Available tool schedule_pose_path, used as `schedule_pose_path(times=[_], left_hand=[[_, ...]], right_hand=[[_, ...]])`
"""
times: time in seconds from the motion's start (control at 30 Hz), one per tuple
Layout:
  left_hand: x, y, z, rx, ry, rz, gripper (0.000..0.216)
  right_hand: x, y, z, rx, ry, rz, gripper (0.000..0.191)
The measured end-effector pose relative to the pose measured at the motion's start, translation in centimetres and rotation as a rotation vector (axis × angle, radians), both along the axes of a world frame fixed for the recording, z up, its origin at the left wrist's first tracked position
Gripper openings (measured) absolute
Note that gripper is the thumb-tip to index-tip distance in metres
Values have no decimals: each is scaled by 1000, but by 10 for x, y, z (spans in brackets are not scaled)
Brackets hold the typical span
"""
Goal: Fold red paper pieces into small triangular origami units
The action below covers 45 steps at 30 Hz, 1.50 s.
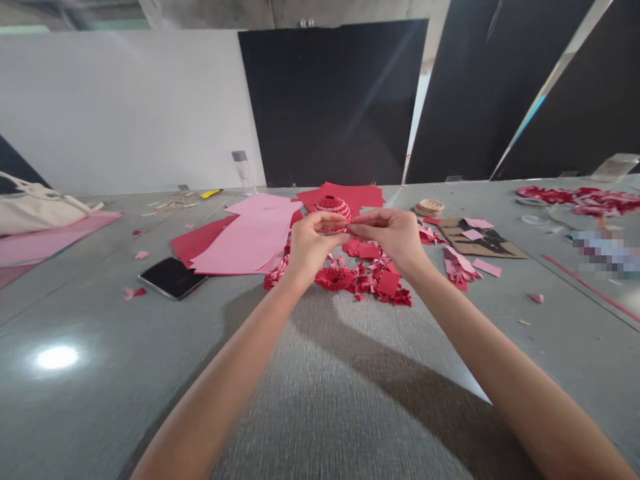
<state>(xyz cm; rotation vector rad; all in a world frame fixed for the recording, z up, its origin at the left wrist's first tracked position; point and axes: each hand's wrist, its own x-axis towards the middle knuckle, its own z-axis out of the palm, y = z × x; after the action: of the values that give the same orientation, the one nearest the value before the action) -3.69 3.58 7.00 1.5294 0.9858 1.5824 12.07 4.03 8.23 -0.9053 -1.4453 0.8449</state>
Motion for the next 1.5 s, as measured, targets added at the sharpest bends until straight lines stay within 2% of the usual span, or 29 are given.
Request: schedule_pose_path(times=[0.17, 0.4, 0.7, 0.83, 1.13, 1.27, 1.37, 1.5], left_hand=[[1, -4, 6, 109, 88, 11, 27], [-1, -2, 4, 454, 322, 99, 11], [0, -5, 5, 493, 380, 209, 16], [1, -2, 5, 436, 336, 235, 13], [1, -7, 9, 164, 39, 128, 3], [0, -5, 11, 62, -88, 61, 16], [-2, -3, 10, -24, -83, 22, 14], [-2, -3, 10, -28, -60, 19, 11]], right_hand=[[-1, -4, 3, -31, 104, 11, 23], [-1, -2, 2, -134, 207, 48, 22], [-4, -2, 2, -163, 232, 128, 25], [-5, -4, 3, -117, 230, 192, 24], [0, 2, 0, -8, 119, 201, 22], [3, 4, 2, -32, 102, 269, 24], [5, 5, 2, -62, 91, 279, 29], [4, 8, -1, -82, 82, 272, 34]])
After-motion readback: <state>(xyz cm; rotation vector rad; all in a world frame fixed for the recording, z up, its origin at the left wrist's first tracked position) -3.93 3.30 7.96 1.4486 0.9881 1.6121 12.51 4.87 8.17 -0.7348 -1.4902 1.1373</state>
